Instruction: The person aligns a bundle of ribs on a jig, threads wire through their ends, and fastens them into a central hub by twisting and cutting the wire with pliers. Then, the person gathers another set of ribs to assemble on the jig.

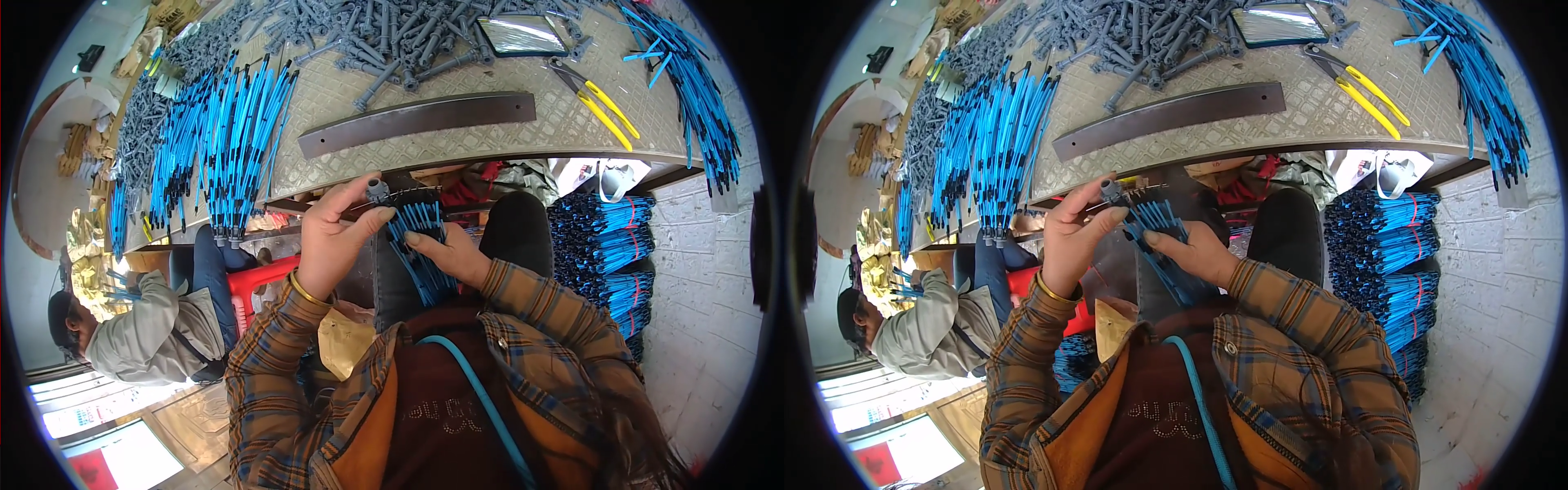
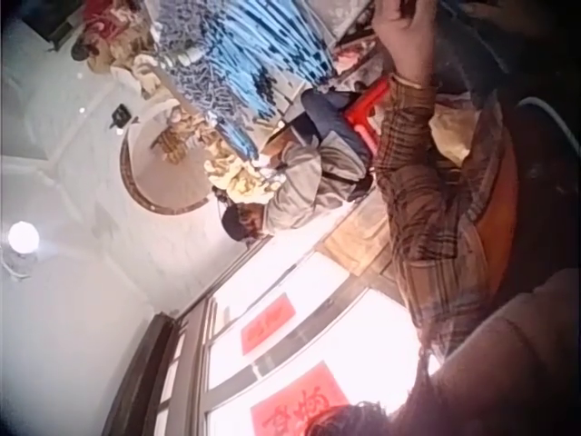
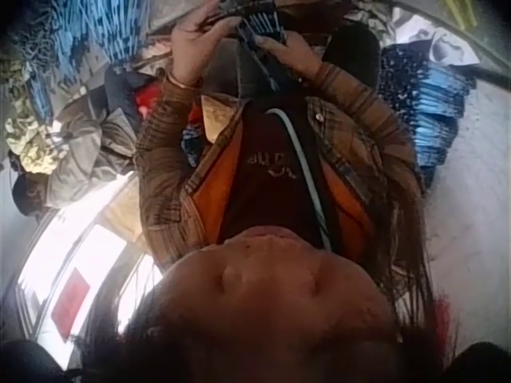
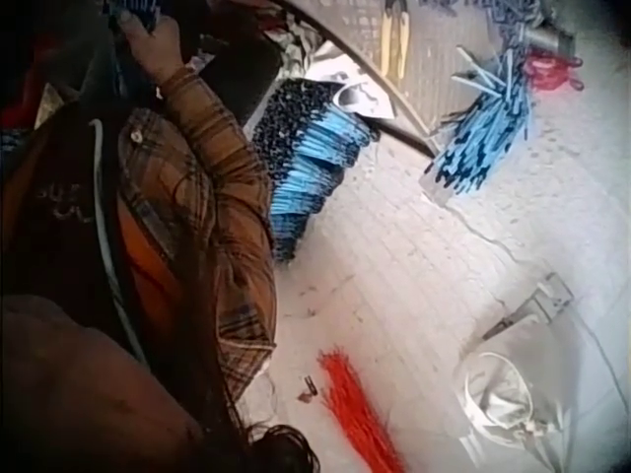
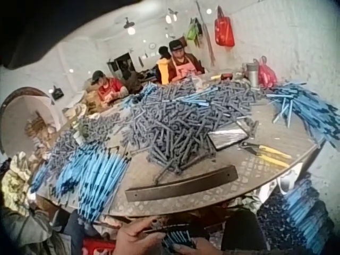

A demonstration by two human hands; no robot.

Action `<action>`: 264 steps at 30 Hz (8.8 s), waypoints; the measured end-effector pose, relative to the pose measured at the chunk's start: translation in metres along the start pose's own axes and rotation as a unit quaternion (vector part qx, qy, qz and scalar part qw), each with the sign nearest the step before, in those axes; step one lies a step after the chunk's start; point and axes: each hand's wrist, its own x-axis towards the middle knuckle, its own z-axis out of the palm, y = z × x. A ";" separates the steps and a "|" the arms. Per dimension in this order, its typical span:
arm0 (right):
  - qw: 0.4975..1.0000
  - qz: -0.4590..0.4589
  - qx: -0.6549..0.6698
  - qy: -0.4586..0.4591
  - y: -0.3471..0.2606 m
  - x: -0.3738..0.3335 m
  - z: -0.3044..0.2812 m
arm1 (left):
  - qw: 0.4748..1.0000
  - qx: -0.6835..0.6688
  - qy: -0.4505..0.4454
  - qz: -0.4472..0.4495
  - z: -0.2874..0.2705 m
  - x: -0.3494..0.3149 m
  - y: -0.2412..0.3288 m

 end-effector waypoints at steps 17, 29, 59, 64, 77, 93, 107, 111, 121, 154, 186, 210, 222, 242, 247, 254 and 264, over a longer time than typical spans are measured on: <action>0.996 -0.008 0.021 -0.084 0.009 0.006 -0.012 | 0.994 -0.107 -0.014 -0.019 0.006 0.003 0.004; 0.989 0.006 0.050 -0.141 0.004 0.005 -0.014 | 0.982 -0.119 -0.135 -0.062 -0.010 0.010 0.022; 0.955 -0.185 -0.176 0.149 -0.010 -0.019 0.000 | 0.980 0.034 -0.088 -0.176 0.007 0.013 0.059; 0.959 -0.232 -0.162 0.015 -0.013 -0.001 -0.031 | 0.983 -0.003 -0.125 -0.135 0.002 0.024 0.053; 0.960 -0.182 -0.199 0.072 -0.029 -0.025 -0.023 | 0.976 0.011 -0.188 -0.109 0.015 0.032 0.057; 0.963 -0.138 -0.184 -0.141 -0.034 -0.017 -0.069 | 0.954 0.013 -0.291 -0.065 0.023 0.046 0.044; 0.933 -0.031 -0.303 -0.190 -0.054 -0.008 -0.082 | 0.960 -0.045 -0.274 -0.033 0.027 0.055 0.030; 0.916 -0.022 -0.309 -0.255 -0.056 -0.004 -0.094 | 0.957 -0.037 -0.283 -0.044 0.030 0.057 0.028; 0.896 -0.050 -0.411 -0.162 -0.048 -0.019 -0.082 | 0.963 -0.244 -0.117 -0.014 0.086 0.021 -0.025; 0.882 -0.133 -0.450 0.042 -0.047 -0.038 -0.058 | 0.972 -0.228 -0.043 0.023 0.082 0.020 -0.018; 0.817 -0.170 -0.546 -0.075 -0.059 -0.026 -0.052 | 0.967 -0.249 0.038 -0.028 0.090 -0.004 -0.007; 0.952 -0.036 -0.265 -0.148 0.035 -0.020 -0.033 | 0.924 -0.289 0.245 -0.060 0.041 -0.053 -0.037; 0.831 -0.316 -0.454 0.049 -0.098 -0.058 -0.041 | 0.992 0.000 -0.025 0.125 0.073 -0.003 -0.012; 0.779 -0.363 -0.511 0.037 -0.063 -0.044 -0.054 | 0.992 0.007 -0.078 0.101 0.081 0.008 -0.028; 0.772 -0.295 -0.562 0.040 -0.084 -0.050 -0.068 | 0.992 0.020 -0.076 0.100 0.085 0.009 -0.029; 0.516 -0.200 -0.776 0.303 -0.118 -0.054 -0.231 | 0.984 -0.065 -0.164 0.008 0.089 0.008 -0.025; 0.821 -0.179 -0.537 0.070 -0.139 -0.084 -0.166 | 0.983 -0.069 -0.171 -0.008 0.085 0.002 -0.032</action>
